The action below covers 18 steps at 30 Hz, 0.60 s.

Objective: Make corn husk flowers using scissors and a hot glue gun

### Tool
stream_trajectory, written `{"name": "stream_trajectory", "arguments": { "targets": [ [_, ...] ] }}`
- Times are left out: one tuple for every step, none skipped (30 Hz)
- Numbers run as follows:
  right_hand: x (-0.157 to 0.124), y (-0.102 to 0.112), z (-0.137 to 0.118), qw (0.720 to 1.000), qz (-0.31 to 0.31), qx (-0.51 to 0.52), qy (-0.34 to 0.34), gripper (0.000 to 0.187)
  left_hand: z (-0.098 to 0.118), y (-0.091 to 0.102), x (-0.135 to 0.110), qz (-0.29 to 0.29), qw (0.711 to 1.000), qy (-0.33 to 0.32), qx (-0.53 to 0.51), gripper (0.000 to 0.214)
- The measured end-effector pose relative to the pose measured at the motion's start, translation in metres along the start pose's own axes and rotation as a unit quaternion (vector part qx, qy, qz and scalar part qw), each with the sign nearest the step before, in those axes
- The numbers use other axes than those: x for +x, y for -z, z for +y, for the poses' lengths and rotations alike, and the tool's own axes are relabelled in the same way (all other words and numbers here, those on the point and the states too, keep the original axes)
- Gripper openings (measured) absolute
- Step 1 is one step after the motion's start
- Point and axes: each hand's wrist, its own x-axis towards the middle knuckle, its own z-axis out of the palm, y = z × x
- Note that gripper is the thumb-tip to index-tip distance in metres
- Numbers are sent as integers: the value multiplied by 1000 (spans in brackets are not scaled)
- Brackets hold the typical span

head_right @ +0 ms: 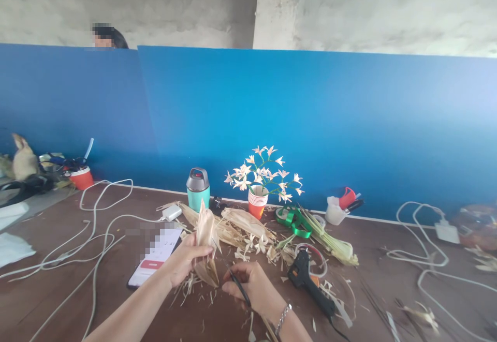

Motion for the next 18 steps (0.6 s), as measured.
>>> {"name": "stream_trajectory", "arguments": {
  "targets": [
    [0,0,-1,1000,-2,-1,3,34,1,-1,0,9,1000,-1,-1,35],
    [0,0,-1,1000,-5,0,8,34,1,-1,-1,17,1000,-2,-1,37],
    [0,0,-2,1000,-7,0,12,34,2,-2,-1,23,1000,-3,3,38],
    [0,0,-2,1000,-8,-2,16,34,2,-2,-2,27,1000,-3,8,39],
    [0,0,-3,1000,-7,-4,16,34,3,-3,-2,30,999,-4,15,41],
    [0,0,-3,1000,-5,-7,13,34,3,-3,-2,34,999,-4,22,42],
    [0,-1,-4,1000,-4,-10,9,34,3,-3,-3,37,999,-4,30,43],
    [-1,-1,-4,1000,-2,-11,5,34,4,-3,-3,39,998,-5,39,43],
    [-1,-1,-5,1000,-2,-11,4,34,4,-3,-3,40,998,-7,47,42],
    [-1,-1,-5,1000,-4,-11,5,34,4,-3,-2,39,998,-8,52,41],
    [-1,0,-5,1000,-5,-11,7,33,4,-3,-2,36,998,-9,54,40],
    [-2,0,-5,1000,-6,-13,10,34,4,-4,-2,33,998,-9,53,39],
    [-2,0,-5,1000,-7,-15,13,34,3,-4,-2,31,998,-9,50,39],
    [-2,0,-4,1000,-8,-16,14,34,3,-4,-2,30,998,-9,49,39],
    [-1,1,-4,1000,-9,-14,15,34,3,-4,-2,31,998,-11,48,40],
    [-1,1,-3,1000,-10,-11,16,33,3,-4,-3,33,998,-13,47,41],
    [-1,1,-2,1000,-10,-8,16,32,3,-4,-3,34,998,-15,44,42],
    [0,1,-2,1000,-9,-7,15,32,3,-4,-3,33,999,-14,40,44]
  ]
}}
